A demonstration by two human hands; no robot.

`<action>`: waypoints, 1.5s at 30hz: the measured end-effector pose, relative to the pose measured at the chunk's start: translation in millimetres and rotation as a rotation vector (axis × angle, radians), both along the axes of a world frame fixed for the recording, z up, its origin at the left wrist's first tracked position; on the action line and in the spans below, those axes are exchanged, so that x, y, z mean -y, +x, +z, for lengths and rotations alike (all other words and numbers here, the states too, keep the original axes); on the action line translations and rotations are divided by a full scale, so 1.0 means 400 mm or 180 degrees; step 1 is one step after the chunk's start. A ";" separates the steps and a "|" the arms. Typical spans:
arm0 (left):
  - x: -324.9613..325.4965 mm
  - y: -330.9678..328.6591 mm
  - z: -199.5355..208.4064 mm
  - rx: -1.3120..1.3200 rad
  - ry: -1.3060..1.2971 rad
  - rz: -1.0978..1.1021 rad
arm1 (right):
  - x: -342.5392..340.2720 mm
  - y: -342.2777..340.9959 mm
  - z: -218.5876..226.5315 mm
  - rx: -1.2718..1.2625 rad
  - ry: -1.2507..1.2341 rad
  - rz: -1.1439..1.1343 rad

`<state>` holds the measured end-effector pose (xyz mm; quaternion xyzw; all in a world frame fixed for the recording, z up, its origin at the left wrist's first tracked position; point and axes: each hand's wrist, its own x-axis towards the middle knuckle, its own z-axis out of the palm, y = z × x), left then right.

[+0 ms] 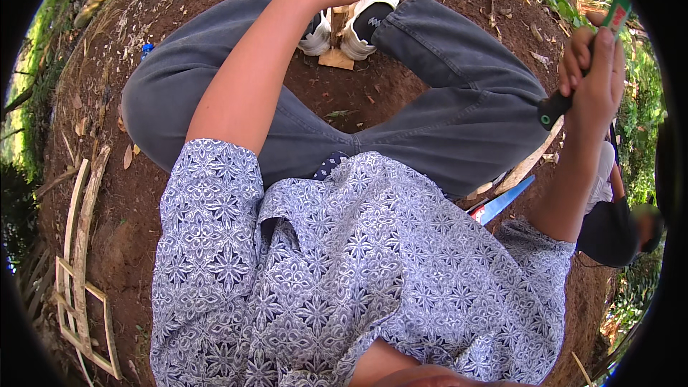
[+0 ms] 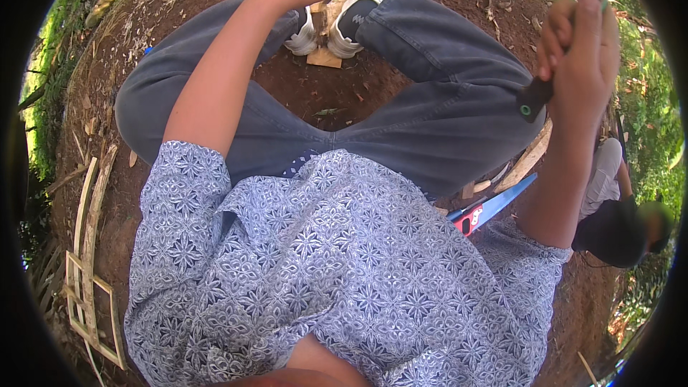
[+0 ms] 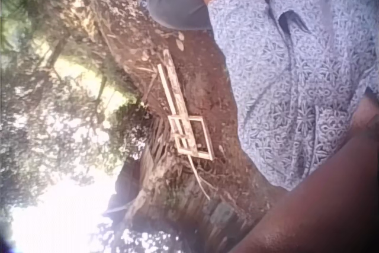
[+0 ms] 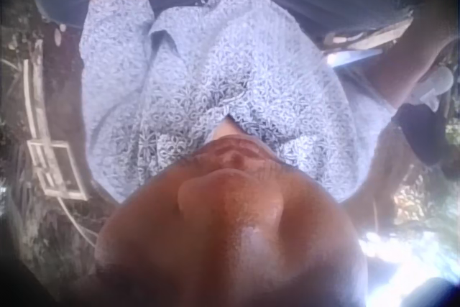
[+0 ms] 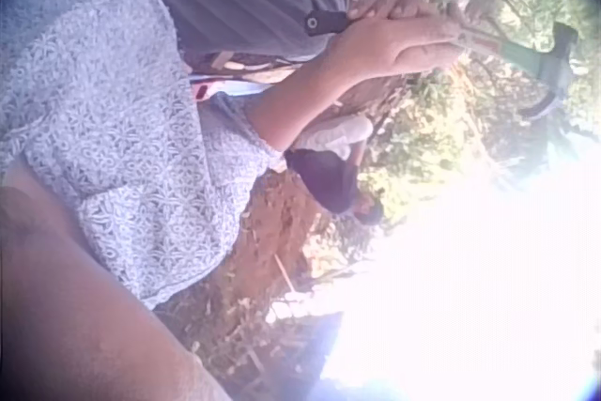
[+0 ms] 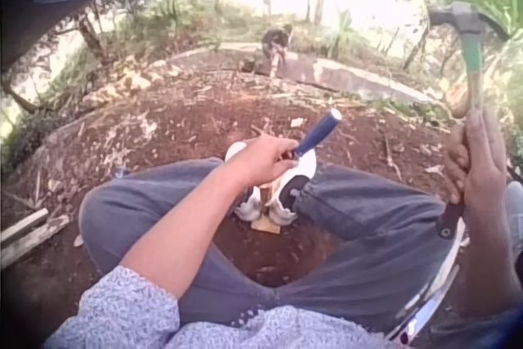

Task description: The person sits cross-legged on the ground and uses a hammer and a chisel to carve a piece of wood. They repeatedly strike the chisel to remove wood shavings and shape the material.

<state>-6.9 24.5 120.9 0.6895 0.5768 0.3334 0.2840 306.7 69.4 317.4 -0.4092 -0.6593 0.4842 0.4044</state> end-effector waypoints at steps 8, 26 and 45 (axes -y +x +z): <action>0.004 -0.008 0.011 0.0079 -0.0050 0.0002 | -0.010 0.024 0.009 0.0005 -0.0115 0.0250; 0.018 -0.012 0.023 -0.0087 -0.0043 -0.0049 | 0.025 0.014 -0.075 -0.0157 -0.0396 0.0276; 0.005 0.093 0.202 0.0073 -0.0185 -0.0488 | 0.012 -0.153 -0.217 -0.0428 -0.0725 0.0172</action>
